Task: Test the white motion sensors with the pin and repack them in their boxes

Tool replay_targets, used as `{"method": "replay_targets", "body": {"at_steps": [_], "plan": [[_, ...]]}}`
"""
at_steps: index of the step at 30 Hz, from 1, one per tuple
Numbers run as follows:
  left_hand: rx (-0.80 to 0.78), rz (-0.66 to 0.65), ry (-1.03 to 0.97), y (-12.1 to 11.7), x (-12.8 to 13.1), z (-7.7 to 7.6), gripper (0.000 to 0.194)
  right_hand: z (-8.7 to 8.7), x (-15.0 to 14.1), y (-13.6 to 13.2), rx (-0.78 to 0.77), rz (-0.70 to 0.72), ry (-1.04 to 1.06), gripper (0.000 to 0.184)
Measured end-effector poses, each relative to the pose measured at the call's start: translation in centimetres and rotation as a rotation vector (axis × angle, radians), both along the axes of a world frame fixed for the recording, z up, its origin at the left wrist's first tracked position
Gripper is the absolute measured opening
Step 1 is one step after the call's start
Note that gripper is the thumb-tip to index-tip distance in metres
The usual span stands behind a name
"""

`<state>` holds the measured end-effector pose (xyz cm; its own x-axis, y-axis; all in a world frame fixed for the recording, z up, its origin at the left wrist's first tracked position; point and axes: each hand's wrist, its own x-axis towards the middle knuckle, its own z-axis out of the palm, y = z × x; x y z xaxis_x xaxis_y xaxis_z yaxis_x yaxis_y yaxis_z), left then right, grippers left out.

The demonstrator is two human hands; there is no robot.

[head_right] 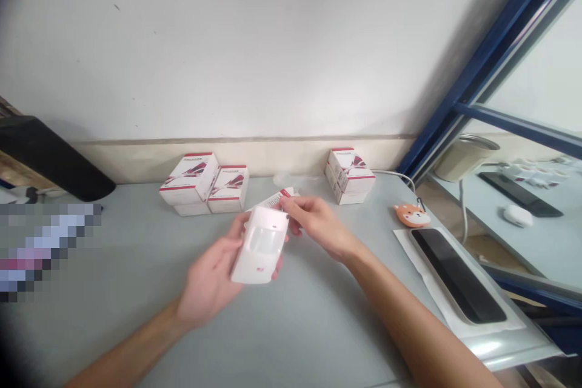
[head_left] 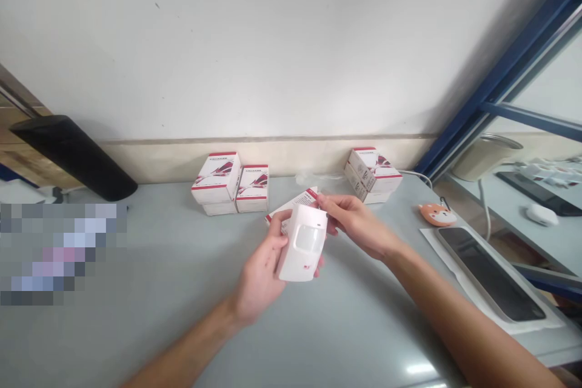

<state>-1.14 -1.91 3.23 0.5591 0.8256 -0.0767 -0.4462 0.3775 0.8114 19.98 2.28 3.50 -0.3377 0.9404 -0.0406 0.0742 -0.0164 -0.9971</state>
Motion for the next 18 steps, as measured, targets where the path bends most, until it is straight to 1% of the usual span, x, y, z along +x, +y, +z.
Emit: {"method": "replay_targets", "body": {"at_steps": [3, 5, 8, 11, 13, 15, 18], "plan": [[0.011, -0.011, 0.024, 0.3, -0.3, -0.1, 0.039, 0.0, 0.0, 0.1, -0.007, -0.054, -0.033, 0.057], [0.02, -0.028, 0.027, 0.5, -0.4, 0.0, 0.042, 0.3, 0.2, 0.2, 0.017, -0.149, -0.031, 0.052], [0.016, -0.107, 0.06, 0.6, -0.5, -0.3, 0.048, 1.1, 1.5, 0.8, 0.093, -0.417, 0.051, 0.046], [0.002, -0.221, 0.092, 0.6, -0.5, -1.0, 0.051, 2.0, 4.2, 1.9, 0.215, -0.677, 0.176, 0.043], [0.007, -0.285, 0.11, 0.8, -0.4, -1.5, 0.053, 2.3, 6.3, 2.5, 0.281, -0.799, 0.247, 0.041], [0.019, -0.318, 0.135, 1.0, -0.2, -1.9, 0.054, 2.5, 7.9, 3.0, 0.316, -0.87, 0.274, 0.039], [0.042, -0.305, 0.179, 1.4, -0.1, -2.4, 0.055, 2.4, 9.0, 3.4, 0.3, -0.889, 0.257, 0.039]]}}
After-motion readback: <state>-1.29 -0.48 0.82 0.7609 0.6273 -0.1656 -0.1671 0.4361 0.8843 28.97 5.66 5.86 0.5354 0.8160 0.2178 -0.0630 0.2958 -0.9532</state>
